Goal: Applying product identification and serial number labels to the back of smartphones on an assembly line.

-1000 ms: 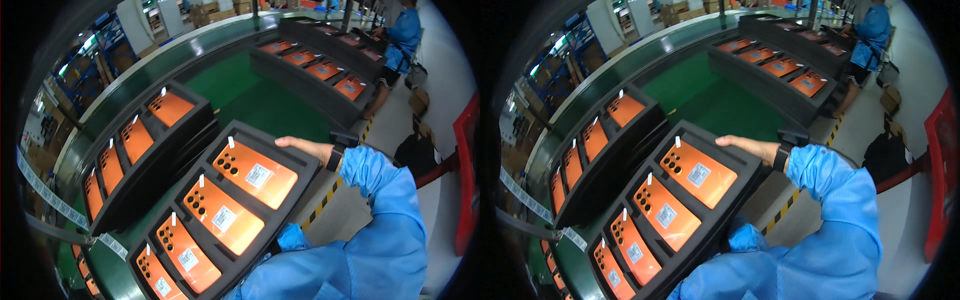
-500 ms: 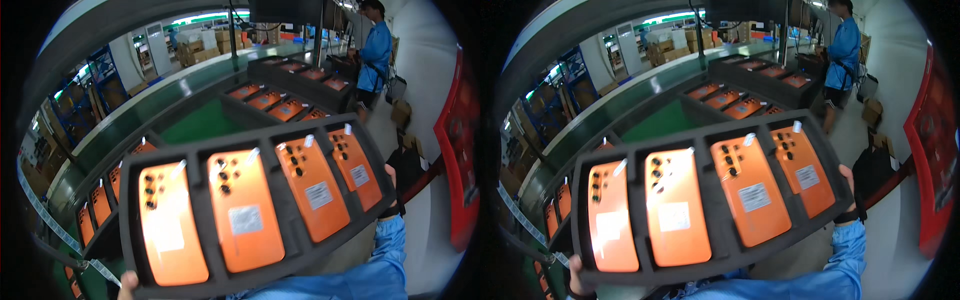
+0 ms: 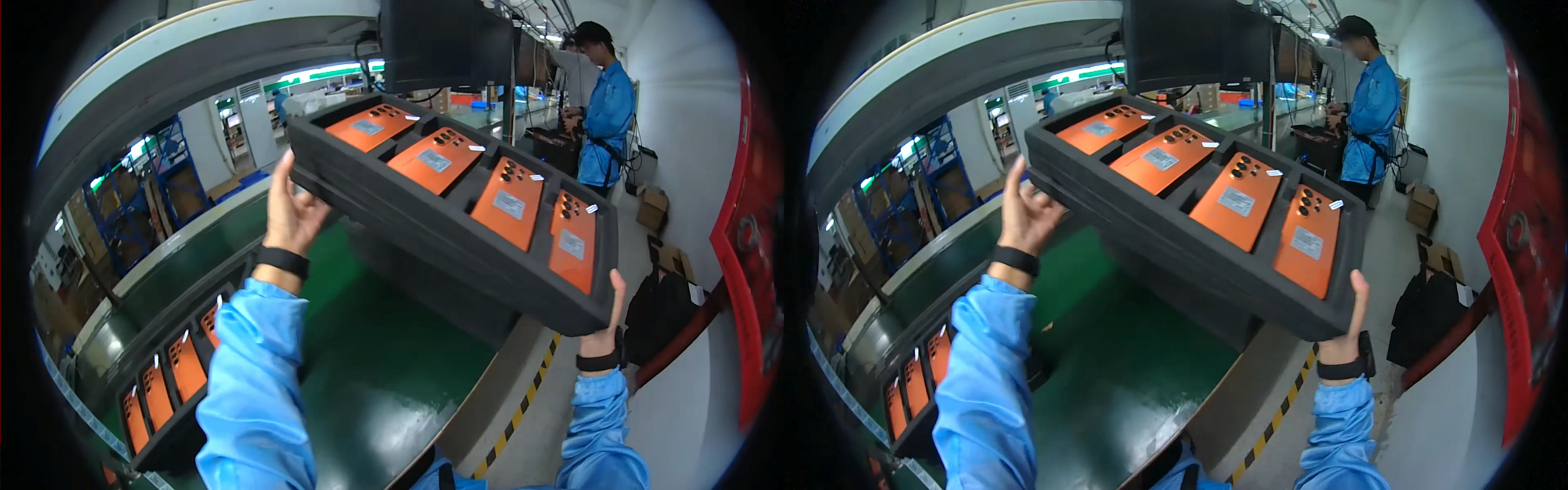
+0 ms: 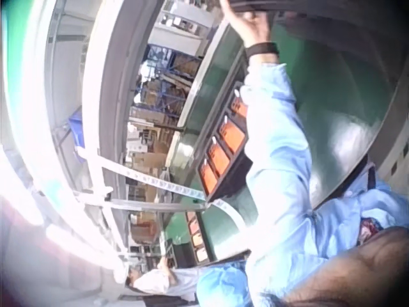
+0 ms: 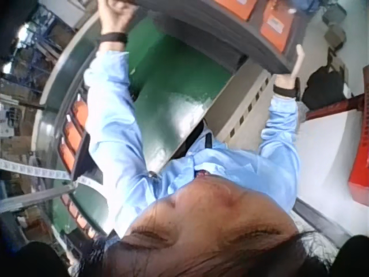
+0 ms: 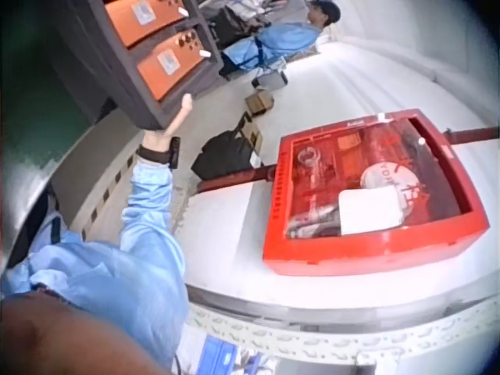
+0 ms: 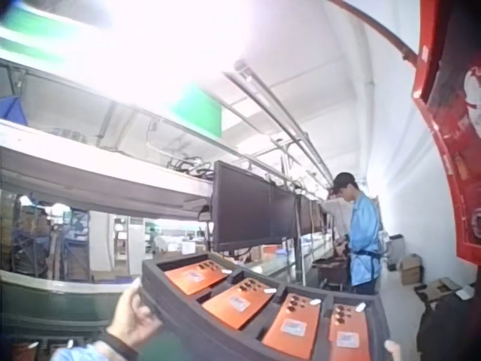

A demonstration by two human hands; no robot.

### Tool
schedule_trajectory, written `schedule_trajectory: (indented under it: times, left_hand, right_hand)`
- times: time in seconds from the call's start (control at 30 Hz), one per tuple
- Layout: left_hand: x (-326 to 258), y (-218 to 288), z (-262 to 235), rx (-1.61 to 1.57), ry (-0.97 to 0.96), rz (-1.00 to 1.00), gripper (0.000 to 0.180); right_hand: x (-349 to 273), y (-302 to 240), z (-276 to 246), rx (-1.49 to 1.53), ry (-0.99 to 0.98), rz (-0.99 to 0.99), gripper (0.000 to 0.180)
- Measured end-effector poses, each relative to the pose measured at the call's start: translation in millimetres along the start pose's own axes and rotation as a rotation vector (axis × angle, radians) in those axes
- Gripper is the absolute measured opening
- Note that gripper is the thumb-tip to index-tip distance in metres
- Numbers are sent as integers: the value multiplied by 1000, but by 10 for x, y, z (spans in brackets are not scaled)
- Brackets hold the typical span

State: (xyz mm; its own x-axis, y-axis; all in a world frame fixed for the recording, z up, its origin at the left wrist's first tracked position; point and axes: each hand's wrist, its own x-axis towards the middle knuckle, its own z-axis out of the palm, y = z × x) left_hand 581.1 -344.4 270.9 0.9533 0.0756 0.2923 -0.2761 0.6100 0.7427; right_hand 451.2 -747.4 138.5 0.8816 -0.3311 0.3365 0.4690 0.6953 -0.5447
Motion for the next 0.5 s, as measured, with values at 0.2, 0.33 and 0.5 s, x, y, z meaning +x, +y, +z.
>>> schedule_trajectory:
  times: [0.2, 0.33, 0.5]
  left_hand:
    - [59, -1522, 50, -12, 139, -372, 38]
    - [49, -1723, -41, 85, 99, -350, 40]
    - [160, -1895, -170, 175, 138, -246, 75]
  right_hand:
    - [256, 700, 24, -240, 88, -123, 61]
    - [254, 728, 270, -278, 123, -59, 54]
    - [356, 851, 255, -308, 104, -44, 55]
